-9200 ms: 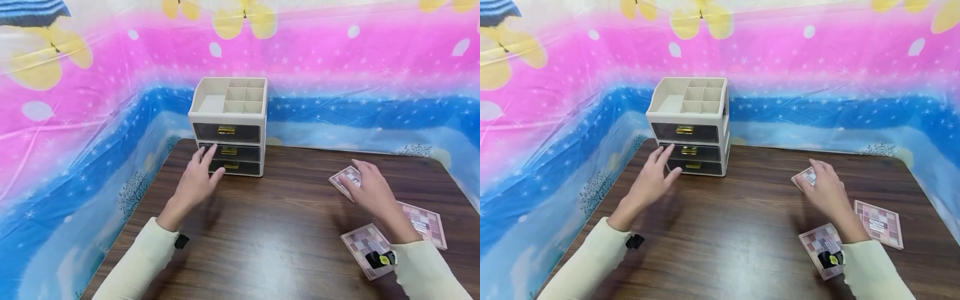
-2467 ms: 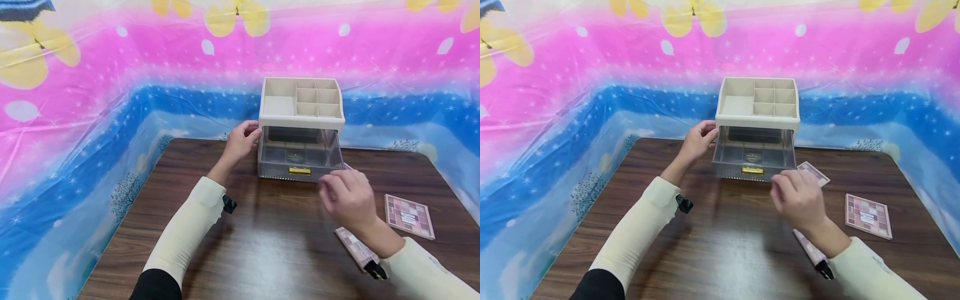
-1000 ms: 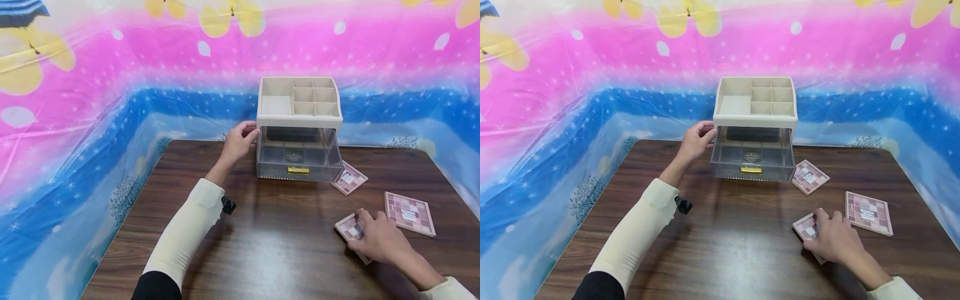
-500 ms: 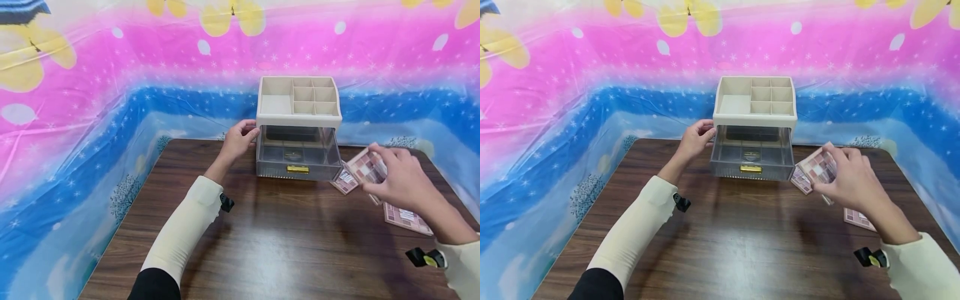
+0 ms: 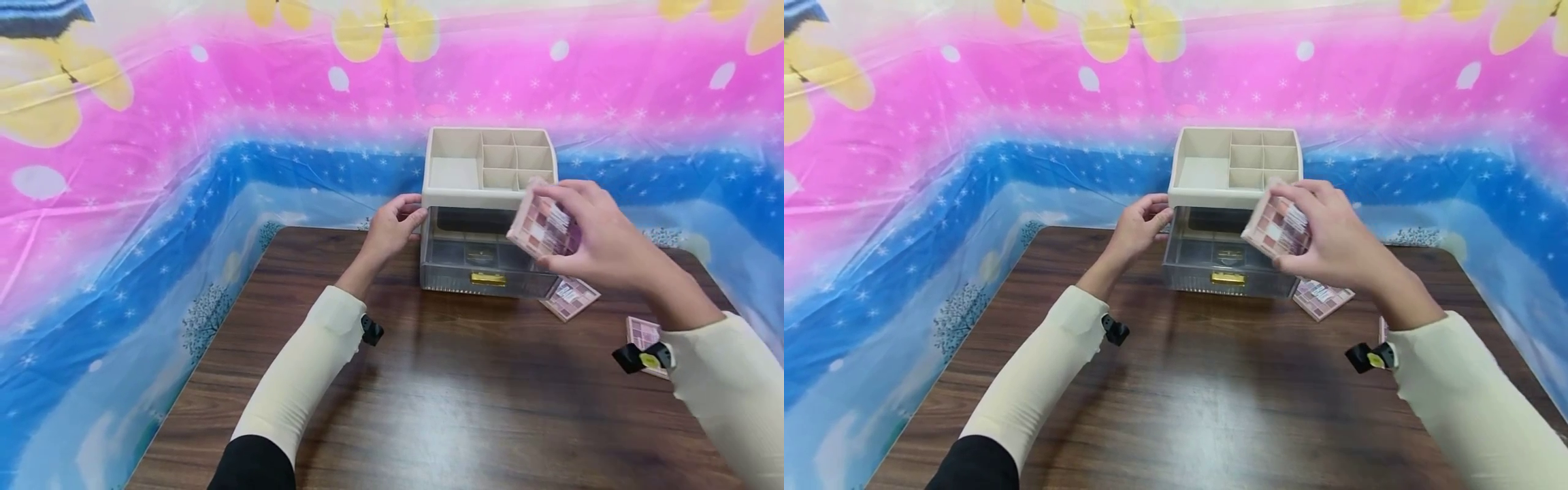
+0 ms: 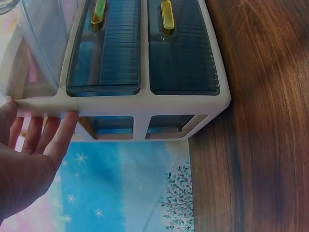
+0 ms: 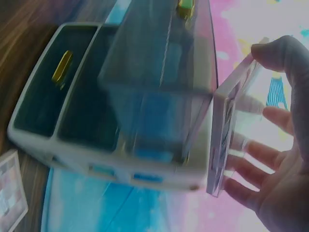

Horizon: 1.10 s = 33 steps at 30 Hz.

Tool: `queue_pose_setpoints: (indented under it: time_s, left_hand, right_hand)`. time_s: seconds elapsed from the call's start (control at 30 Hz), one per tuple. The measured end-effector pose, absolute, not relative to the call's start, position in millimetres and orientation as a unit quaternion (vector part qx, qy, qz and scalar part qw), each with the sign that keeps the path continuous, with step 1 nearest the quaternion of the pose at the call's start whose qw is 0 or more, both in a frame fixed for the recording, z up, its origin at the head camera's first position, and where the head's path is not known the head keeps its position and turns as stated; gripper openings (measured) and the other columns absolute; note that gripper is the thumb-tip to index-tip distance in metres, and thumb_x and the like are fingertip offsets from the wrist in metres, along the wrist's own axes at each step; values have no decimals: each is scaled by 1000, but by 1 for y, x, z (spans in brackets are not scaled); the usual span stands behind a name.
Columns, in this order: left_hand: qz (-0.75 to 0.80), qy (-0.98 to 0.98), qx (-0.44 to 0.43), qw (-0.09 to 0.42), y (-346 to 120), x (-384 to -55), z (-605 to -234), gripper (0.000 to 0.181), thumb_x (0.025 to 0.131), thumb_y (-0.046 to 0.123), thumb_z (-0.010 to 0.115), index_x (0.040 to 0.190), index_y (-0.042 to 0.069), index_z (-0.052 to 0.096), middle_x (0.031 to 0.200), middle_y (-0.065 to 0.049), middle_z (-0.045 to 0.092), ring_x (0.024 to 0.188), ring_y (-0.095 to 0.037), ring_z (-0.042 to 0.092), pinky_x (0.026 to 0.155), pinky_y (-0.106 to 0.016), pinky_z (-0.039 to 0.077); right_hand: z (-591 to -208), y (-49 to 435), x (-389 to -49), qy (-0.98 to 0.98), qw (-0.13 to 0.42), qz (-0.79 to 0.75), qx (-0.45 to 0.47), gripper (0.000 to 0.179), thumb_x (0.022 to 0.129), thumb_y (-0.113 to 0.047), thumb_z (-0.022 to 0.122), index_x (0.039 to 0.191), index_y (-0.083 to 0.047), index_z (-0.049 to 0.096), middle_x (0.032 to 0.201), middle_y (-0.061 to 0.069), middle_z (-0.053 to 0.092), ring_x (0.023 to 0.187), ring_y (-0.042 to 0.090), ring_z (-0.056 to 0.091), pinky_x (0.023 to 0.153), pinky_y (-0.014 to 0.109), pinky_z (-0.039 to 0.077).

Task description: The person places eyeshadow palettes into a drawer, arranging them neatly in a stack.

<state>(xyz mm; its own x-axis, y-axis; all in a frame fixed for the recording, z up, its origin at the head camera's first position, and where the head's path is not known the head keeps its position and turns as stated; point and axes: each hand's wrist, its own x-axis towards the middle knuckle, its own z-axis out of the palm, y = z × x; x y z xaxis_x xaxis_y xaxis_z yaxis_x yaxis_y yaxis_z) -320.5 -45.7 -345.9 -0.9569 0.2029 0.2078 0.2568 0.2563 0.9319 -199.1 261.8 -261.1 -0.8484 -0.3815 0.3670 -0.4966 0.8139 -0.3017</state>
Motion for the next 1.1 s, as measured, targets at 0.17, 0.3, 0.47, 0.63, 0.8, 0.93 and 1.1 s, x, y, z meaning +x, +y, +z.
queue_pose_setpoints:
  time_s: [0.17,0.3,0.47,0.63,0.8,0.93,1.1]
  left_hand:
    - [-580,-800,-150,27,-46,-320,-346,35,103,29,62,135,15,62,131,-11,66,116,-25,66,86,-38,64]
    - [-575,-802,-158,36,-44,-321,-347,33,103,29,61,134,15,61,129,-10,66,114,-24,66,84,-37,65]
    - [-570,-805,-161,41,-43,-321,-348,33,103,28,61,134,14,62,129,-11,67,113,-24,67,83,-35,65]
    - [-565,-808,-159,43,-45,-321,-349,34,103,28,61,134,14,61,129,-11,67,113,-24,68,83,-36,65]
    - [-563,-810,-158,40,-45,-322,-348,34,104,29,61,134,15,61,130,-11,67,113,-24,67,84,-36,65]
    - [-564,-810,-155,38,-45,-321,-347,33,104,29,60,134,15,61,129,-11,67,113,-24,67,83,-36,65]
    - [-567,-806,-162,41,-45,-321,-348,33,103,28,61,133,14,61,127,-11,67,113,-24,67,82,-35,65]
  right_hand:
    - [-253,234,-213,-938,126,171,274,93,69,-23,89,151,-21,47,154,16,40,131,38,40,91,58,50]
    - [-250,220,-225,-941,89,150,289,89,71,-23,87,151,-19,48,153,15,40,134,37,39,97,60,49]
    - [-254,218,-237,-943,11,138,303,85,78,-23,83,153,-18,44,155,16,40,129,33,45,95,57,52]
    - [-260,224,-242,-933,-13,144,331,79,83,-25,81,153,-17,45,158,16,39,142,38,40,109,68,42]
    - [-260,230,-238,-928,-7,140,346,65,87,-25,79,146,-12,54,158,17,42,146,42,37,115,69,35]
    - [-258,235,-235,-930,12,141,340,55,91,-22,75,142,-12,57,154,15,47,137,39,48,114,65,38]
    - [-256,247,-232,-942,79,150,289,43,95,-22,71,135,-12,63,144,14,58,125,36,57,106,64,44]
